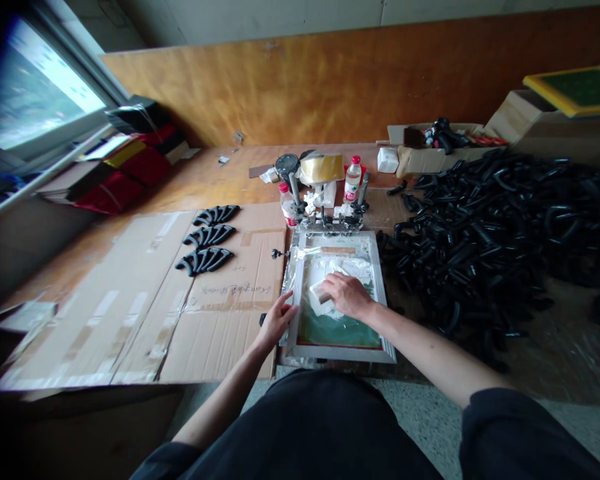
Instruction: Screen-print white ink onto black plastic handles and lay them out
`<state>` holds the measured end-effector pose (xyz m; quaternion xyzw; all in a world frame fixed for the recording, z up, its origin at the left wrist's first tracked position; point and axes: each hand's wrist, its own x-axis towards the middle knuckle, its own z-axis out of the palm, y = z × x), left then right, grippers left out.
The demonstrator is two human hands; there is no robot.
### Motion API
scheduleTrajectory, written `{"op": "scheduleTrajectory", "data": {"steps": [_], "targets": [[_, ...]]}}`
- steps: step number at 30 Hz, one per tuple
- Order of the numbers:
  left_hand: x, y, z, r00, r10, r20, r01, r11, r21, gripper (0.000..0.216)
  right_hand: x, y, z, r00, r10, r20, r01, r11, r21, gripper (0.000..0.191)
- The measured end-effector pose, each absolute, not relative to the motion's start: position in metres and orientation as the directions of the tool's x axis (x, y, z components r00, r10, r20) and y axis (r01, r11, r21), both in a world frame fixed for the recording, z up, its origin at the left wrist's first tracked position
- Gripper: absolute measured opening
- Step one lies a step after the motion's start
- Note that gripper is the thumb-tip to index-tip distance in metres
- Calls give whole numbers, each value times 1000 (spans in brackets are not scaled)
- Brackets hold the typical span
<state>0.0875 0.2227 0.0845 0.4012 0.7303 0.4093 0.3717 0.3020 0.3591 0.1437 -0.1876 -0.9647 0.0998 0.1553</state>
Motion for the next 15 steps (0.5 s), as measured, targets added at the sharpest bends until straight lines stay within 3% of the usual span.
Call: {"op": "scheduleTrajectory", "data": {"steps": [3,5,8,12,15], "targets": [[88,223,83,-404,889,-216,252,335,908,58,307,343,130,-909,323,263,278,941,-194,28],[88,223,83,-402,888,-223,242,338,909,59,312,338,130,-918,312,246,258,939,-227,25],[88,222,88,-377,899,-224,224,323,919,60,300,351,147,-861,434,266,344,881,-325,17],[89,219,121,-326,920,-216,122,268,956,67,273,403,184,-713,622,325,480,770,-421,52],[93,221,161,-346,916,-203,18,222,975,55,294,454,202,-584,756,296,518,628,-580,51]]}}
